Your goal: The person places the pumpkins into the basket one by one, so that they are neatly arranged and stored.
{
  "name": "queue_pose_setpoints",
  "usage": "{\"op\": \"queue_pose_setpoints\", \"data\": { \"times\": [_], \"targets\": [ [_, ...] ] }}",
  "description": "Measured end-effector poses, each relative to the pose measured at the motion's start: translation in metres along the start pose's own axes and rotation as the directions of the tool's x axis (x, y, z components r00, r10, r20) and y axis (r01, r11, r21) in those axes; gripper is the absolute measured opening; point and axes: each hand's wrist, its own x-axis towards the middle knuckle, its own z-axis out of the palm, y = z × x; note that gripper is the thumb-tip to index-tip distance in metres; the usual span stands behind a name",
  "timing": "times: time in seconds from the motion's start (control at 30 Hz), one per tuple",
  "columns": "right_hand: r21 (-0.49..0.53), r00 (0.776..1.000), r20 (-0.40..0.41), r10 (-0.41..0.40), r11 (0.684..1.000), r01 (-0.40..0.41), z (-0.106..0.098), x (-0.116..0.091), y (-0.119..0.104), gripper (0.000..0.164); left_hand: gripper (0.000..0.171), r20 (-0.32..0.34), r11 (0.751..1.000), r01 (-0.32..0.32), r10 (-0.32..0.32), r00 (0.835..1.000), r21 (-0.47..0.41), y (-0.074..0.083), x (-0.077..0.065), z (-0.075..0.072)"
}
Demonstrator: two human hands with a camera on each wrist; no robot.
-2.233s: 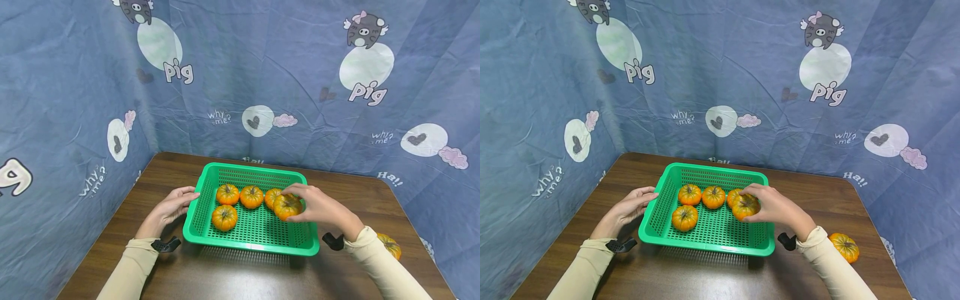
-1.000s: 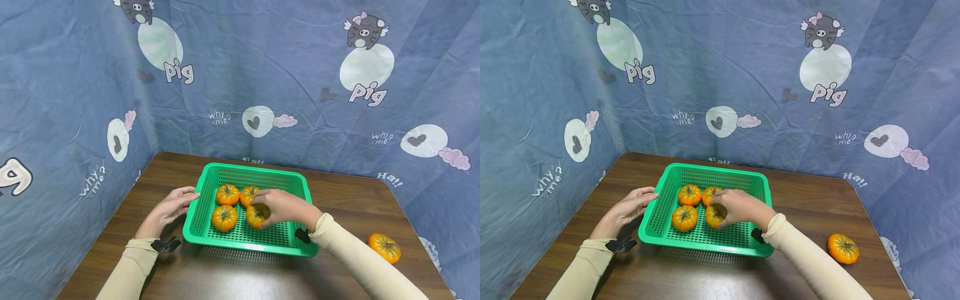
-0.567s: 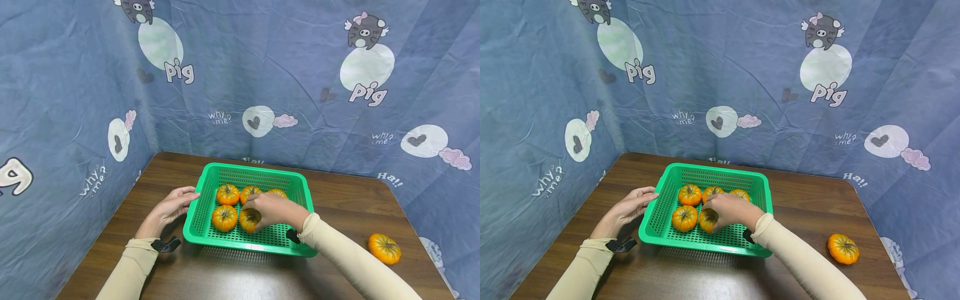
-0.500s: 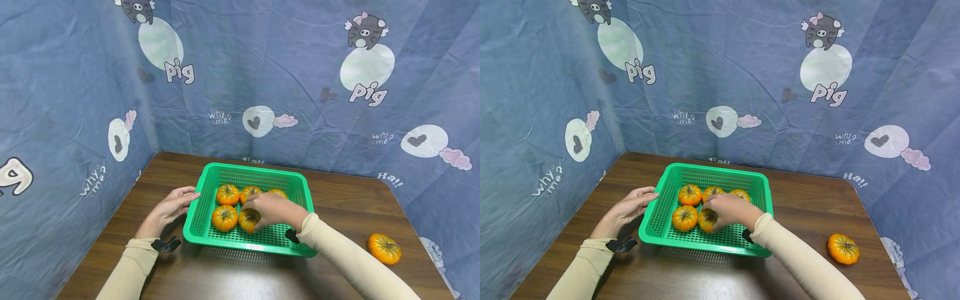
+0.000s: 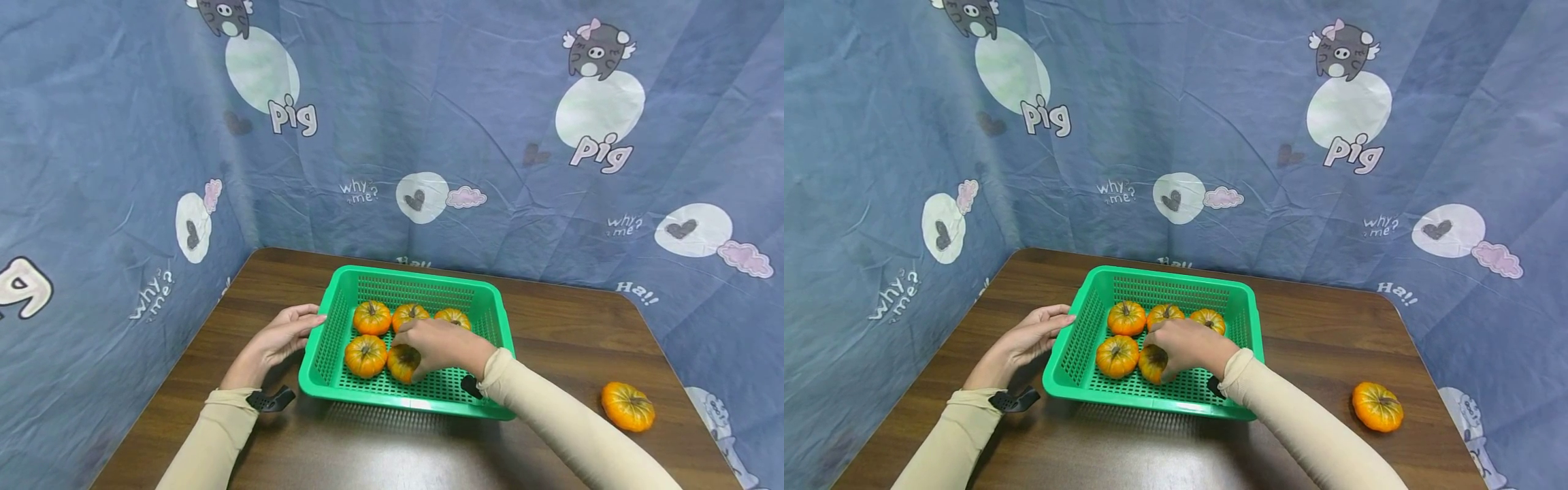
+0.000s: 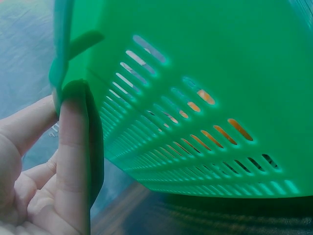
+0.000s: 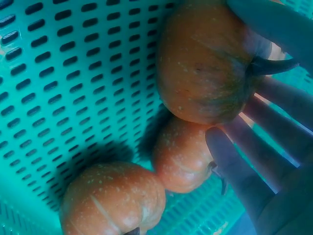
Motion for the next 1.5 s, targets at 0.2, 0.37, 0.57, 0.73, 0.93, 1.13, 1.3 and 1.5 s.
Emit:
{"op": "queue_pose_setpoints", "data": {
  "times": [0.2, 0.37, 0.57, 0.73, 0.93, 1.13, 1.3, 1.5],
  "targets": [
    [-0.011, 1.000, -0.001, -0.010, 1.000, 0.010, 0.000, 0.001, 0.000, 0.062, 0.017, 0.003, 1.000, 0.002, -0.002, 1.000, -0.011, 0.000, 0.000, 0.001],
    [-0.016, 1.000, -0.005, -0.017, 1.000, 0.016, 0.001, 0.001, 0.000, 0.062, 0.016, 0.008, 1.000, 0.001, -0.001, 1.000, -0.014, 0.001, -0.001, 0.001],
    [-0.009, 1.000, -0.009, -0.017, 1.000, 0.016, 0.000, 0.000, 0.000, 0.062, 0.016, 0.015, 1.000, -0.005, 0.005, 1.000, -0.014, 0.001, 0.000, 0.001],
    [0.017, 0.999, -0.029, -0.014, 1.000, 0.014, -0.003, -0.001, 0.000, 0.064, 0.017, 0.014, 1.000, -0.003, 0.003, 1.000, -0.010, 0.000, 0.000, 0.000],
    [0.056, 1.000, -0.017, 0.018, 0.998, -0.017, -0.007, -0.003, 0.001, 0.064, 0.016, 0.011, 1.000, 0.000, 0.000, 1.000, -0.006, 0.000, 0.001, -0.001],
    [0.087, 0.999, -0.016, 0.041, 0.995, -0.039, -0.012, -0.007, 0.005, 0.067, 0.017, 0.011, 1.000, -0.003, 0.003, 1.000, -0.002, -0.001, 0.002, -0.002],
    [0.080, 0.998, -0.046, 0.036, 0.996, -0.033, -0.016, -0.012, 0.010, 0.066, 0.017, 0.016, 1.000, -0.012, 0.012, 1.000, -0.006, -0.002, 0.003, -0.003],
    [0.120, 0.995, -0.055, 0.084, 0.990, -0.077, -0.022, -0.022, 0.016, 0.068, 0.017, 0.015, 1.000, -0.007, 0.007, 1.000, -0.020, -0.001, 0.003, -0.003]
  ]
}}
